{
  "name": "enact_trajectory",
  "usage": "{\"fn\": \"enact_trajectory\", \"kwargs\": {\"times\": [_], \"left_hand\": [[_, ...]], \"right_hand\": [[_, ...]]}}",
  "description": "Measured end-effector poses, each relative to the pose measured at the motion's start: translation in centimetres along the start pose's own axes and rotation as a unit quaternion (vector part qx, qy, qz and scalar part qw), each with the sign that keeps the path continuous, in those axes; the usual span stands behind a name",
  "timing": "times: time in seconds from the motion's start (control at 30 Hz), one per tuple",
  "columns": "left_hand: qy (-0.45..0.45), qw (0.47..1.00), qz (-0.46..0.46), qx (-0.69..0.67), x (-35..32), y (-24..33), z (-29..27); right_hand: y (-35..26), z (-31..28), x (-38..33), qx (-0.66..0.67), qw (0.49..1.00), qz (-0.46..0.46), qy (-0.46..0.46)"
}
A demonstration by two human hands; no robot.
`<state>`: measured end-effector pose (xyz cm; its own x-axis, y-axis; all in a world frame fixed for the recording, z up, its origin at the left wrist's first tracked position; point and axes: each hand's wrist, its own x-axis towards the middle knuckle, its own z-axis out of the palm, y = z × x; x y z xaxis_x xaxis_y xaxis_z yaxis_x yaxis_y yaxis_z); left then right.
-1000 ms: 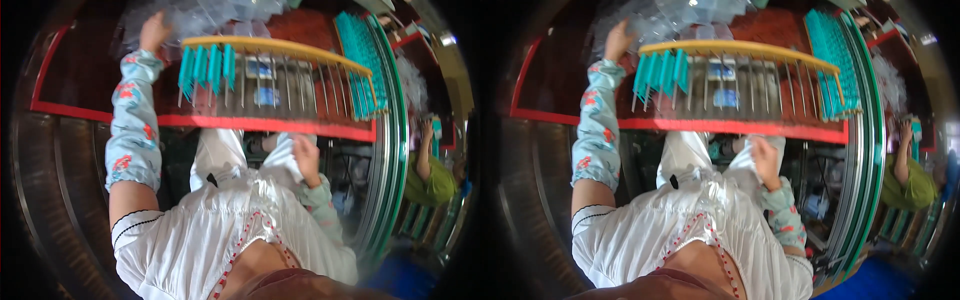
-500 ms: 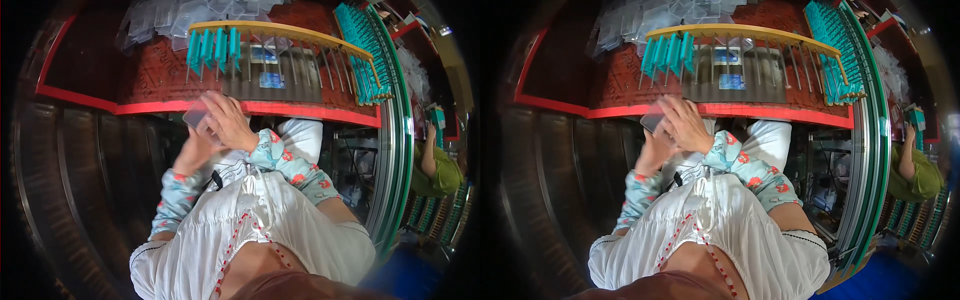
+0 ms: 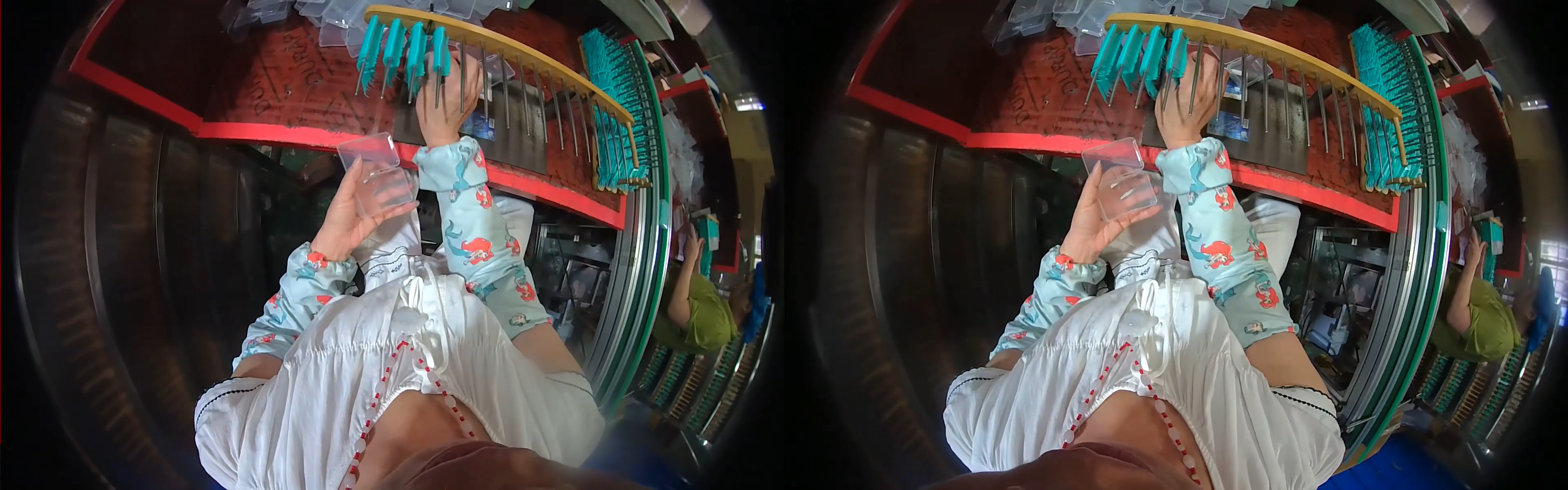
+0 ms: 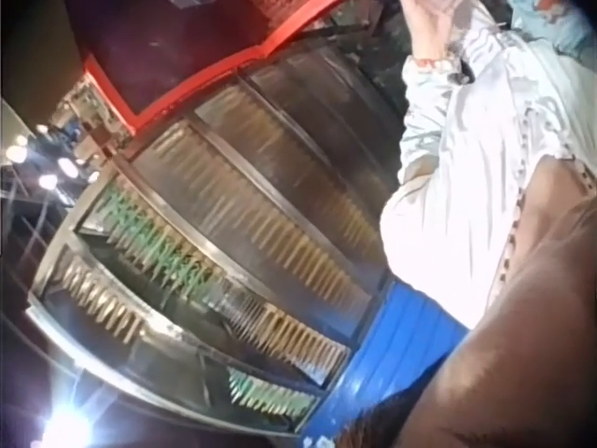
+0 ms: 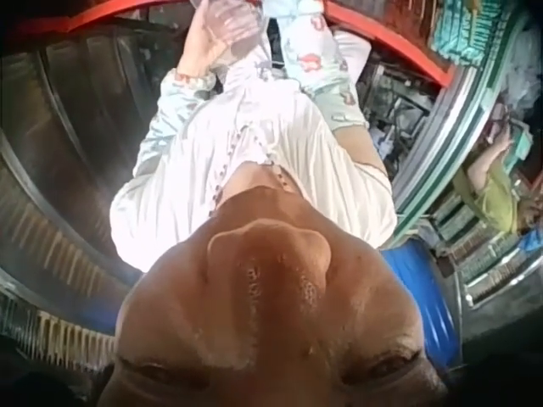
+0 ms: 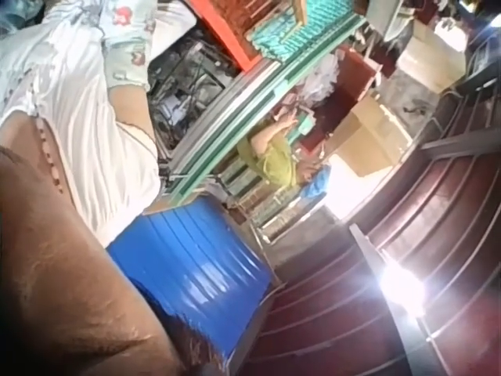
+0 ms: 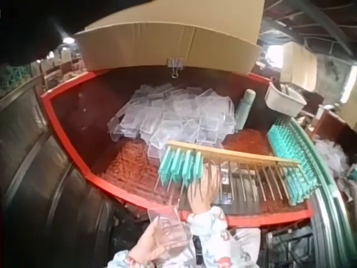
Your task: Packaging small manufactured components into plastic containers on a factory production floor.
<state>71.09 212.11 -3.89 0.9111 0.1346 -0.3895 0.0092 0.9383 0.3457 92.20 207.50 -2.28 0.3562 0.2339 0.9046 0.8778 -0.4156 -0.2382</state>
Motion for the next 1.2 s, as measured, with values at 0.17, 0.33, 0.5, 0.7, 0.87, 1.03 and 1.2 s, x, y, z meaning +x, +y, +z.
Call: {"fn": "enact_trajectory", "kwargs": {"times": [0.17, 0.33, 0.5, 0.7, 0.87, 1.03, 1.2], "left_hand": [[-0.025, 0.998, 0.017, -0.057, 0.9, 0.8, 1.2], [-0.038, 0.999, -0.029, 0.016, 2.5, 1.1, 3.1], [-0.003, 0.975, -0.116, 0.190, 2.9, -1.0, 8.1], [-0.033, 0.985, -0.169, 0.004, 4.9, -2.1, 5.4], [-0.063, 0.991, -0.105, -0.060, 3.9, -1.0, 3.1], [-0.113, 0.985, -0.072, -0.110, 3.0, 0.3, 3.3], [-0.086, 0.987, -0.073, -0.113, 3.1, 0.5, 2.2]], "right_hand": [[-2.3, -5.4, -2.0, 0.001, 0.984, 0.105, -0.141], [-2.5, -13.5, 0.2, 0.135, 0.875, 0.023, -0.465], [-1.3, -14.3, 2.1, -0.035, 0.748, -0.094, -0.656], [-4.8, -14.3, 0.6, -0.137, 0.829, -0.164, -0.516], [-3.6, -15.5, 6.1, 0.116, 0.818, -0.090, -0.556], [0.4, -8.6, 10.5, 0.089, 0.936, 0.044, -0.338], [1.6, -4.6, 10.7, -0.040, 0.931, -0.010, -0.363]]}}
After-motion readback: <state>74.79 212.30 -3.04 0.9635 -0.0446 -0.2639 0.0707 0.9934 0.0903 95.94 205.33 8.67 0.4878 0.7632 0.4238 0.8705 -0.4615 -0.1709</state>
